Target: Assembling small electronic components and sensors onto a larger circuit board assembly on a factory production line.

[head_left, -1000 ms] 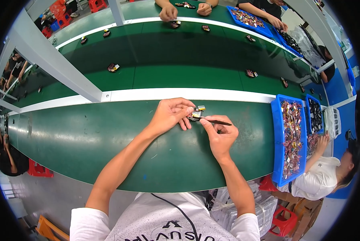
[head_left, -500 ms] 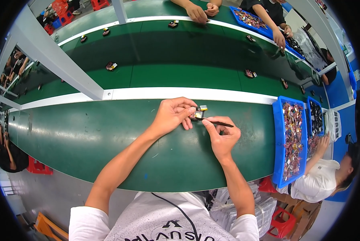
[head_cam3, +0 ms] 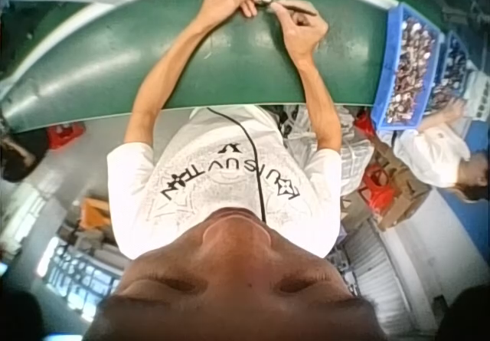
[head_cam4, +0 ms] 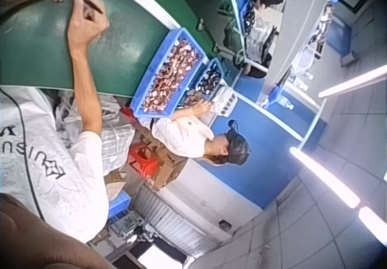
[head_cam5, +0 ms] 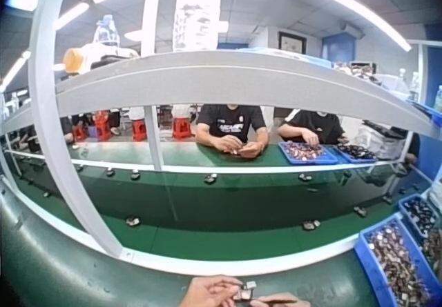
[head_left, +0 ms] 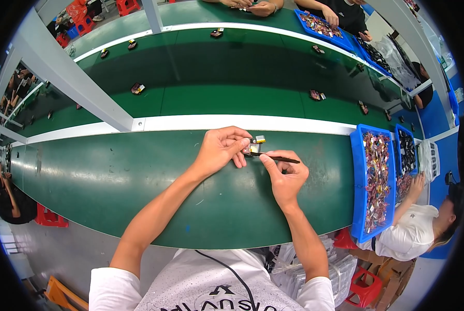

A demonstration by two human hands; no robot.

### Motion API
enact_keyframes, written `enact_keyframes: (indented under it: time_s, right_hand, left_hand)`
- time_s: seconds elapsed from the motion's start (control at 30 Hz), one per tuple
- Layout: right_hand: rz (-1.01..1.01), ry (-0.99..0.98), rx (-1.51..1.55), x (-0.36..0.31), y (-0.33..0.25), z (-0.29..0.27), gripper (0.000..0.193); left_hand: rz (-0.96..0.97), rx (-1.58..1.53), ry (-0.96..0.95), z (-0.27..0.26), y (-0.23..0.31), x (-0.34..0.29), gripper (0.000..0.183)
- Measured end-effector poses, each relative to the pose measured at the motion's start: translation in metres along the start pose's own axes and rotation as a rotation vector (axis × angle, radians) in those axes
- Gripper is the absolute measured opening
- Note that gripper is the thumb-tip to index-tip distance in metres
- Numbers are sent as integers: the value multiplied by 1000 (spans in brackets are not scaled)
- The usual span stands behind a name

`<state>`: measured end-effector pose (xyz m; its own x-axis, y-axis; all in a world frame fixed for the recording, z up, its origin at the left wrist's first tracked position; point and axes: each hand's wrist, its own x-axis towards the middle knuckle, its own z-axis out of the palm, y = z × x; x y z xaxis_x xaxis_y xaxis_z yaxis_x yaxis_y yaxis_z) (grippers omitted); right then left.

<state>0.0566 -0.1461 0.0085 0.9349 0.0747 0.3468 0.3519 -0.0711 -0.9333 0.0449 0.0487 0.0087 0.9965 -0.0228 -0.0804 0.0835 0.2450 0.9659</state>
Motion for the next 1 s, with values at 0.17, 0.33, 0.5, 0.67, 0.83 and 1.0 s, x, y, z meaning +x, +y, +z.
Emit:
enact_keyframes:
  time_s: [0.17,0.33,0.5,0.67,0.83,1.0]
  right_hand:
    - [28,-3,22,0,0,0,10]
    - [32,-2,36,0,-1,1,10]
    - [29,-6,28,1,-1,1,9]
    - [20,-1,7,-1,1,1,9]
    - [13,4,2,1,0,2,8]
    - [-2,-17,-32,2,2,-1,8]
  left_hand:
    - [17,38,11,1,-2,-1,21]
    - [26,49,7,0,-4,0,21]
    - [36,49,-1,0,-4,0,23]
    - [14,20,16,2,2,-1,20]
    - [28,22,13,1,-2,0,20]
    - [32,38,7,1,-4,-1,21]
